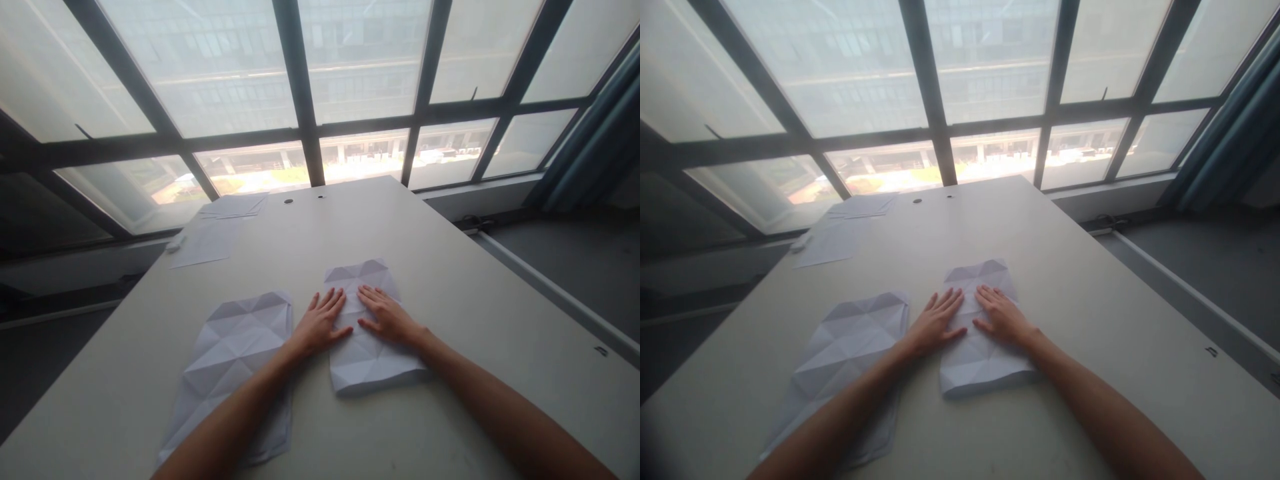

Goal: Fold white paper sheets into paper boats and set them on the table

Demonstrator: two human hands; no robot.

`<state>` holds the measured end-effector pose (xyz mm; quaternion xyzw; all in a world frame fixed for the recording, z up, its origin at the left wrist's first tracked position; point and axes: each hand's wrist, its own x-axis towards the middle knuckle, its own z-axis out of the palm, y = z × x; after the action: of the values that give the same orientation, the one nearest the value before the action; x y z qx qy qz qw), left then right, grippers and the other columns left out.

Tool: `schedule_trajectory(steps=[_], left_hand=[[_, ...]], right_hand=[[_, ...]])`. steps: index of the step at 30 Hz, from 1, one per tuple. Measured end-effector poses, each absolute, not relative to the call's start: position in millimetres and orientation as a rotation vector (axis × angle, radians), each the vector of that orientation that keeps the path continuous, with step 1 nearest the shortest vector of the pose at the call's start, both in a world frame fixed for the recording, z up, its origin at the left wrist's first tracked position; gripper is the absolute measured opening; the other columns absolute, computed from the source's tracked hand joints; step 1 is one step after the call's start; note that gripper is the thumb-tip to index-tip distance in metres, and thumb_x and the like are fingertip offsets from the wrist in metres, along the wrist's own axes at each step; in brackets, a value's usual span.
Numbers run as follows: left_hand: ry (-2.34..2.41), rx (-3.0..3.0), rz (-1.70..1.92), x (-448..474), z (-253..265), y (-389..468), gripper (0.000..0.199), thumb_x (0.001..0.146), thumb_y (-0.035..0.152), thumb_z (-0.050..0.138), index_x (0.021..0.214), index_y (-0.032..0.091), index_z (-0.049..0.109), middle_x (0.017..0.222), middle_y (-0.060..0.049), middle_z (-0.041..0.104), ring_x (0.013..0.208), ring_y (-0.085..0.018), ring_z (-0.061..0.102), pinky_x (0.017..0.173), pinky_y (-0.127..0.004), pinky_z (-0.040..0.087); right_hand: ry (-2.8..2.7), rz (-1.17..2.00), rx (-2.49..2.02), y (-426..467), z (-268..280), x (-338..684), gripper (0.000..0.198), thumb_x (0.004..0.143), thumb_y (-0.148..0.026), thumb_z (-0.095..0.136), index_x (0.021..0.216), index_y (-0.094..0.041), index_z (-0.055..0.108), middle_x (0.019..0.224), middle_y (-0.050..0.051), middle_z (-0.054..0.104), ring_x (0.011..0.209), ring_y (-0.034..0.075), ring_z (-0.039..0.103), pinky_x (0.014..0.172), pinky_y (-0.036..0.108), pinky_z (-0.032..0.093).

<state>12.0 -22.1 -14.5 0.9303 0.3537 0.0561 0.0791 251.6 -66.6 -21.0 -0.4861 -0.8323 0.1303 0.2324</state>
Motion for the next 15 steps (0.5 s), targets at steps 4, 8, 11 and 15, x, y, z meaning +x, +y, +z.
schedule_trajectory(steps=[4, 8, 11, 15], left_hand=[[1.063, 2.759, 0.164, 13, -14, -22, 0.081, 0.088, 0.068, 0.041, 0.153, 0.023, 0.023, 0.158, -0.008, 0.022, 0.148, -0.026, 0.013, 0.119, -0.047, 0.007], [1.065, 2.737, 0.163, 13, -12, -21, 0.081, 0.088, 0.068, 0.043, 0.153, 0.024, 0.023, 0.158, -0.007, 0.022, 0.147, -0.025, 0.014, 0.119, -0.047, 0.008], [1.067, 2.721, 0.164, 14, -11, -21, 0.082, 0.087, 0.069, 0.045, 0.152, 0.025, 0.024, 0.158, -0.007, 0.024, 0.147, -0.026, 0.016, 0.119, -0.047, 0.009], [1.075, 2.716, 0.173, 14, -11, -20, 0.082, 0.086, 0.069, 0.047, 0.152, 0.026, 0.026, 0.157, -0.006, 0.026, 0.147, -0.026, 0.017, 0.119, -0.047, 0.009]], right_hand=[[-2.305, 0.369, -1.341, -66, -20, 253, 0.067, 0.089, -0.039, 0.057, 0.148, -0.014, 0.036, 0.153, 0.015, 0.033, 0.143, 0.026, 0.028, 0.117, 0.046, 0.023], [-2.341, 0.395, -1.345, -65, -18, 261, 0.068, 0.089, -0.041, 0.057, 0.148, -0.015, 0.036, 0.153, 0.014, 0.034, 0.143, 0.025, 0.028, 0.118, 0.046, 0.021], [-2.331, 0.409, -1.354, -65, -18, 268, 0.068, 0.089, -0.043, 0.057, 0.149, -0.019, 0.035, 0.153, 0.012, 0.033, 0.143, 0.026, 0.029, 0.118, 0.047, 0.02], [-2.323, 0.425, -1.353, -65, -18, 276, 0.065, 0.089, -0.042, 0.058, 0.148, -0.023, 0.037, 0.152, 0.009, 0.036, 0.142, 0.026, 0.031, 0.117, 0.049, 0.021]])
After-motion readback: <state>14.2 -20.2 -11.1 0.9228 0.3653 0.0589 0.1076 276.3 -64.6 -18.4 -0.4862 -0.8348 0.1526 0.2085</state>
